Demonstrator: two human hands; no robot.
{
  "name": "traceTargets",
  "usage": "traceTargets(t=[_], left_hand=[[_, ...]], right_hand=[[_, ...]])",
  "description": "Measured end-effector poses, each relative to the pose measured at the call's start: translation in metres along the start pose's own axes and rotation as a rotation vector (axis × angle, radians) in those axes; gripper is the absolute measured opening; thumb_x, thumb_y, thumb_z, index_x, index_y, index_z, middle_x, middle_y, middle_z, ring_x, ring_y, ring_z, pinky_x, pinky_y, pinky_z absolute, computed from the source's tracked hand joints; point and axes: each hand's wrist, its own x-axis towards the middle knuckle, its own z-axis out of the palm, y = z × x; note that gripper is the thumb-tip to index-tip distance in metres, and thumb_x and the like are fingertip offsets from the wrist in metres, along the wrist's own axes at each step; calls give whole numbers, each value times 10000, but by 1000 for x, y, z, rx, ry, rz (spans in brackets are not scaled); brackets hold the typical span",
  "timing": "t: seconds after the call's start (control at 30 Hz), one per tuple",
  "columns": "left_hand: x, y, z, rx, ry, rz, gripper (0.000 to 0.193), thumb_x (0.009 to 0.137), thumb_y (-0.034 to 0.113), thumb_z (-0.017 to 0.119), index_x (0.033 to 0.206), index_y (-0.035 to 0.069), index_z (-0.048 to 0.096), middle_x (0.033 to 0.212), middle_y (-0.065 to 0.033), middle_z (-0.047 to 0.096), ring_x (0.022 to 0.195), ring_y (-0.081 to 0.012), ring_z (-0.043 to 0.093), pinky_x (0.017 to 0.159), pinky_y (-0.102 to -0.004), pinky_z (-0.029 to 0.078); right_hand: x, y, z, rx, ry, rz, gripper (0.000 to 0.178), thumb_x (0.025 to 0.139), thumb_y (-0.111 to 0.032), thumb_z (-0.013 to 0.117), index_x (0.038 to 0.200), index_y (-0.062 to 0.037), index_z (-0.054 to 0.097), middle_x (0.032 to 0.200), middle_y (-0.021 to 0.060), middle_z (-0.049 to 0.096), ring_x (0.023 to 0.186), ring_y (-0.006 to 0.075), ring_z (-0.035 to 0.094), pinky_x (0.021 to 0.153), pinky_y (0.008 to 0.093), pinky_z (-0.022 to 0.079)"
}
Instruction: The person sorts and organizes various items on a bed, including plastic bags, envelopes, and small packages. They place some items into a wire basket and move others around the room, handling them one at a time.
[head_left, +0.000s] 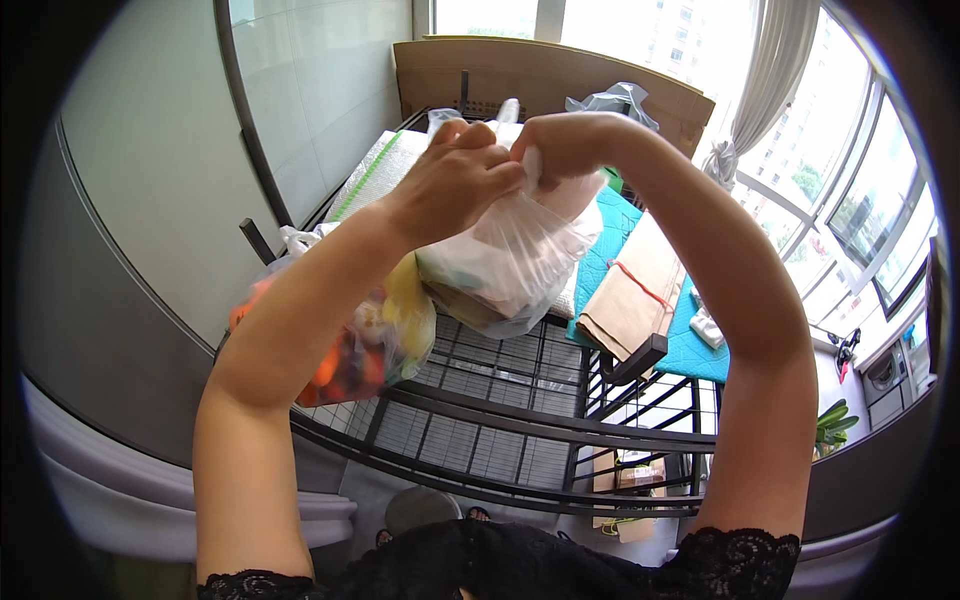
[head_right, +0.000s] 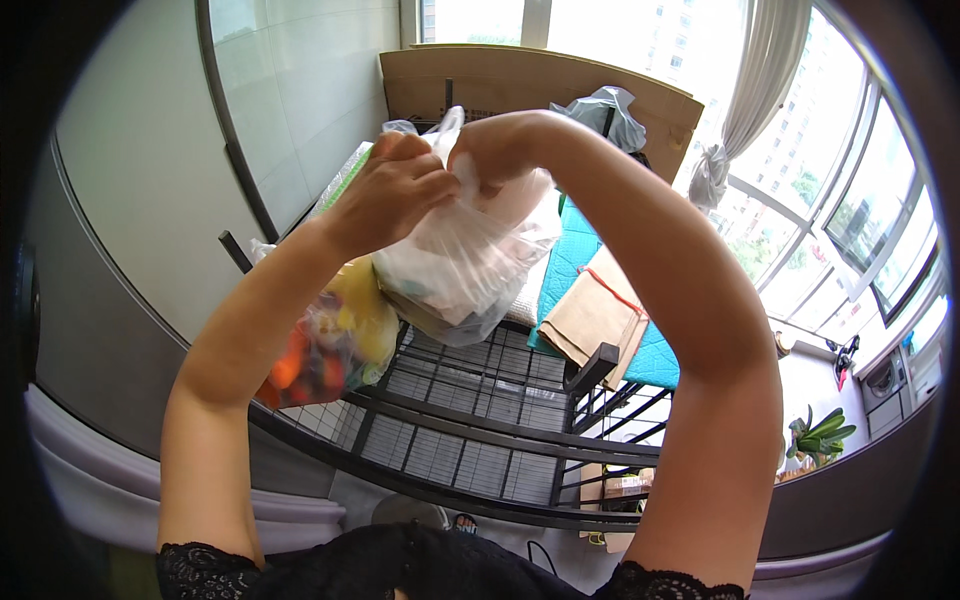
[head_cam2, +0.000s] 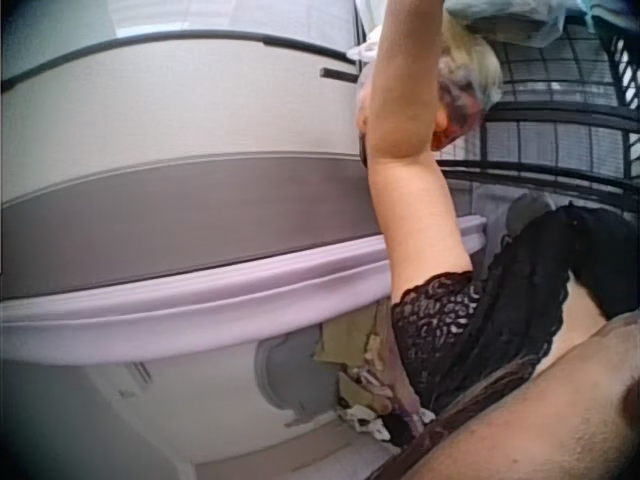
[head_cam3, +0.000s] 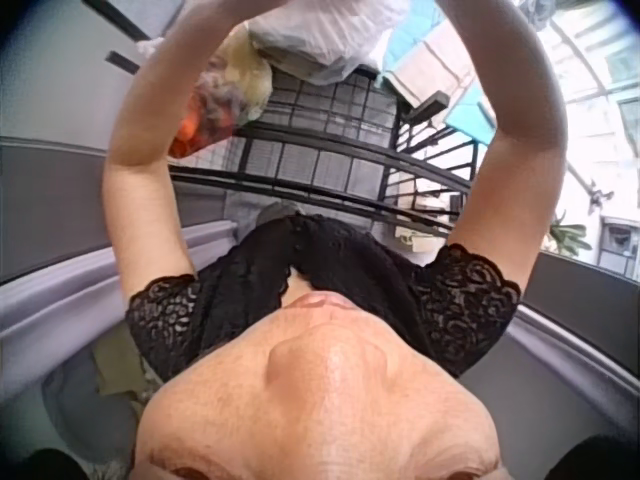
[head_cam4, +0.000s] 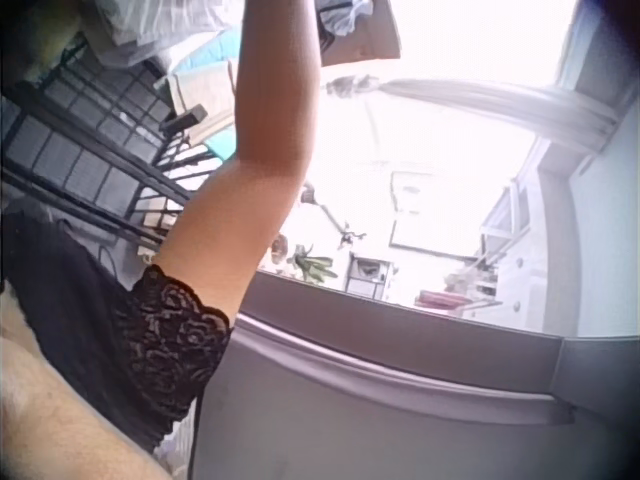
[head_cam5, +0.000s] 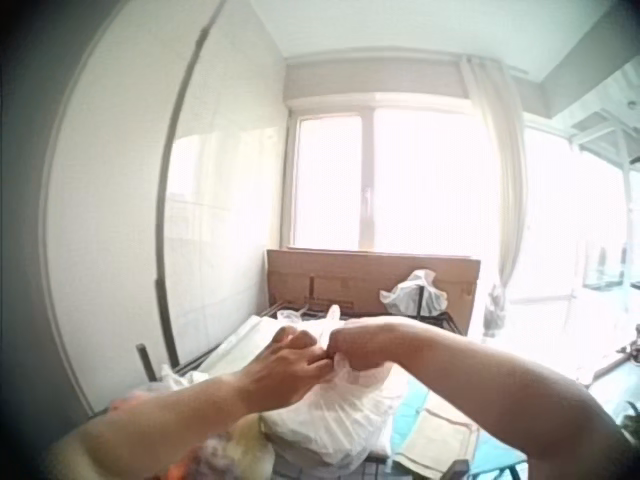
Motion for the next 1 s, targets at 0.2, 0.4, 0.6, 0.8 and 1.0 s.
traceTargets(t=[0.2, 0.4, 0.6, 0.8, 1.0], left_hand=[[4, -7, -1, -58, 217, -32, 172, 759, 92, 644, 895, 150, 556, 815, 3, 560, 884, -220, 512, 864, -380, 371], [-10, 0, 8, -13, 213, -15, 215, 753, 110, 637, 938, 169, 542, 854, 8, 560, 890, -220, 506, 858, -389, 371], [-10, -2, 7, -42, 389, -87, 181, 764, 66, 627, 902, 142, 538, 838, -21, 561, 846, -244, 519, 824, -376, 381], [5, 11, 5, -73, 352, -67, 179, 778, 54, 637, 911, 102, 528, 844, -45, 568, 851, -263, 529, 768, -362, 405], [-19, 22, -6, -139, 292, -421, 266, 821, 58, 626, 1069, 76, 534, 1039, -111, 604, 977, -327, 549, 873, -408, 436]], right_hand=[[20, 44, 30, 1179, 26, -39, 279, 739, -33, 611, 1016, 9, 615, 945, 105, 637, 794, 169, 625, 753, 289, 511], [20, -11, 48, 358, 66, -226, 179, 772, -42, 613, 934, 30, 642, 928, 114, 637, 780, 161, 617, 724, 283, 523], [3, -3, 32, 1450, -51, -143, 302, 745, 52, 551, 1045, 43, 590, 973, 137, 630, 886, 204, 645, 797, 298, 536], [28, -4, 81, 572, 93, -128, 251, 801, -132, 623, 1019, -11, 592, 1014, 71, 599, 874, 171, 552, 829, 290, 459], [8, 37, 27, 56, 404, 171, 264, 837, -196, 578, 1043, -41, 637, 872, 143, 670, 894, 277, 646, 765, 381, 508]])
